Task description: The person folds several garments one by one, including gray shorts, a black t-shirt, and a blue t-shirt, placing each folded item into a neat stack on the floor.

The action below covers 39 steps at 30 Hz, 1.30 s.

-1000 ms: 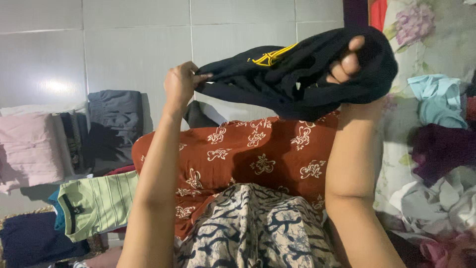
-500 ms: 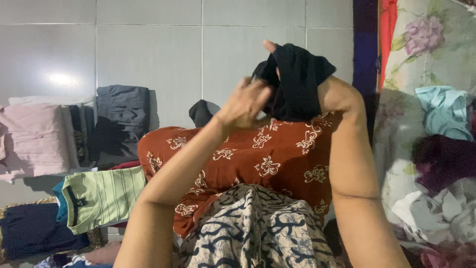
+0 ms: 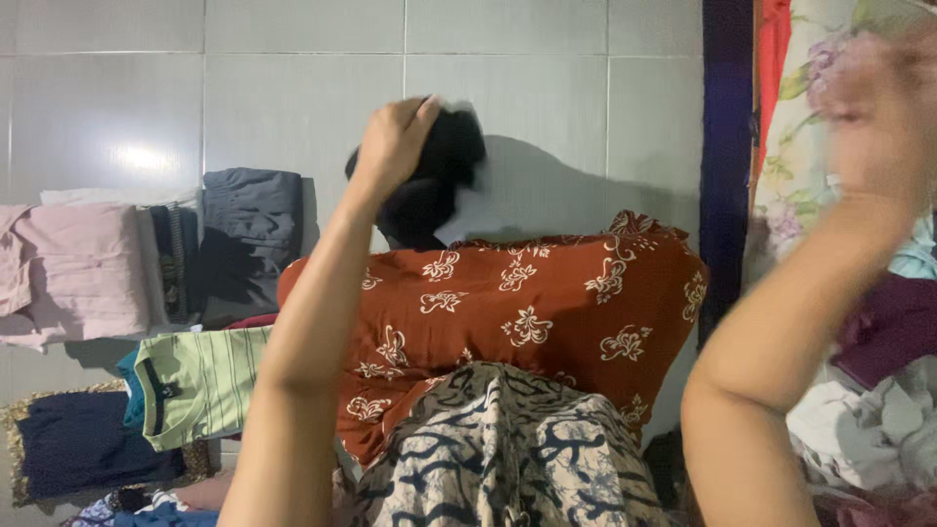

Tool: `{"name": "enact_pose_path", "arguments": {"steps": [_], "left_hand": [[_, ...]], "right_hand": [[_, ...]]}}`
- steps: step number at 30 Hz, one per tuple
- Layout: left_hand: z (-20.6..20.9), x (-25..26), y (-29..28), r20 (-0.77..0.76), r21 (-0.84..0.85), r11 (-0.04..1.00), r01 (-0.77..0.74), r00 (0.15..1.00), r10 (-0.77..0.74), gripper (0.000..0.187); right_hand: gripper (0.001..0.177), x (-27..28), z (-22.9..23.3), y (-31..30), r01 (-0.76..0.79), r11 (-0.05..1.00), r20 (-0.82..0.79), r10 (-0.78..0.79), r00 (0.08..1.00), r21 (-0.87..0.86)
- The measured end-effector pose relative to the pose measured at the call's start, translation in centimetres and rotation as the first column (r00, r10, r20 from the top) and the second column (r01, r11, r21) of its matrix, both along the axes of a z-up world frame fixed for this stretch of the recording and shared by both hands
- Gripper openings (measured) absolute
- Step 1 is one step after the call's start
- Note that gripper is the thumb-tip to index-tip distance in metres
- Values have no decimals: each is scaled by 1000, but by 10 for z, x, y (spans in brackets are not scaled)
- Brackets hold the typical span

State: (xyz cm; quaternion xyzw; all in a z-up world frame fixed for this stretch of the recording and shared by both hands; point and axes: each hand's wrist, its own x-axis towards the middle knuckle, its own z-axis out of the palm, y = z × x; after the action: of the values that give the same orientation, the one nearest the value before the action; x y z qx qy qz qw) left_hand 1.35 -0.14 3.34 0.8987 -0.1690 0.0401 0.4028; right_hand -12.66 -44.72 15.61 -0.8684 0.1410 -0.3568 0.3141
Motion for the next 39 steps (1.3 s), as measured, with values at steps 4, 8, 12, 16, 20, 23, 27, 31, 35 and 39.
{"name": "enact_pose_path", "arguments": {"steps": [4,8,12,16,20,23,27,31,35,39], "left_hand": [[30,2,-36,-254,-203,979,17,965,-69,55],[47,-7,-32,-9,-322,909,264,960,-281,67],[59,-17,3,-42,-586,753,300,916,-398,66],[64,-16,43,-232,-947,306,-99,868,-439,64],[50,-21,12,-242,-969,179,-172,818,-522,71],[48,-29,-25,-283,-942,310,-128,797,-533,83],[58,-44,-53,-315,-876,480,-46,808,-498,89],[60,-54,-56,-66,-771,565,294,845,-530,85],[57,-58,-39,-166,-786,590,187,854,-492,88],[44,-39,-21,-178,-818,571,63,917,-357,85]], "right_hand": [[21,45,-66,101,-558,707,-261,692,673,435],[92,60,-109,187,-530,754,-551,651,522,388],[66,70,-132,198,-487,733,-371,669,644,475],[29,69,-113,149,-359,604,-238,688,686,712],[17,58,-73,134,-655,696,99,659,745,294],[13,53,-65,151,-800,378,364,742,563,466],[42,69,-82,193,-504,740,-297,653,697,447],[42,78,-98,216,-494,752,-282,636,719,437],[43,84,-98,212,-501,704,-225,666,711,503],[44,82,-75,188,-530,613,-140,721,679,587]]}}
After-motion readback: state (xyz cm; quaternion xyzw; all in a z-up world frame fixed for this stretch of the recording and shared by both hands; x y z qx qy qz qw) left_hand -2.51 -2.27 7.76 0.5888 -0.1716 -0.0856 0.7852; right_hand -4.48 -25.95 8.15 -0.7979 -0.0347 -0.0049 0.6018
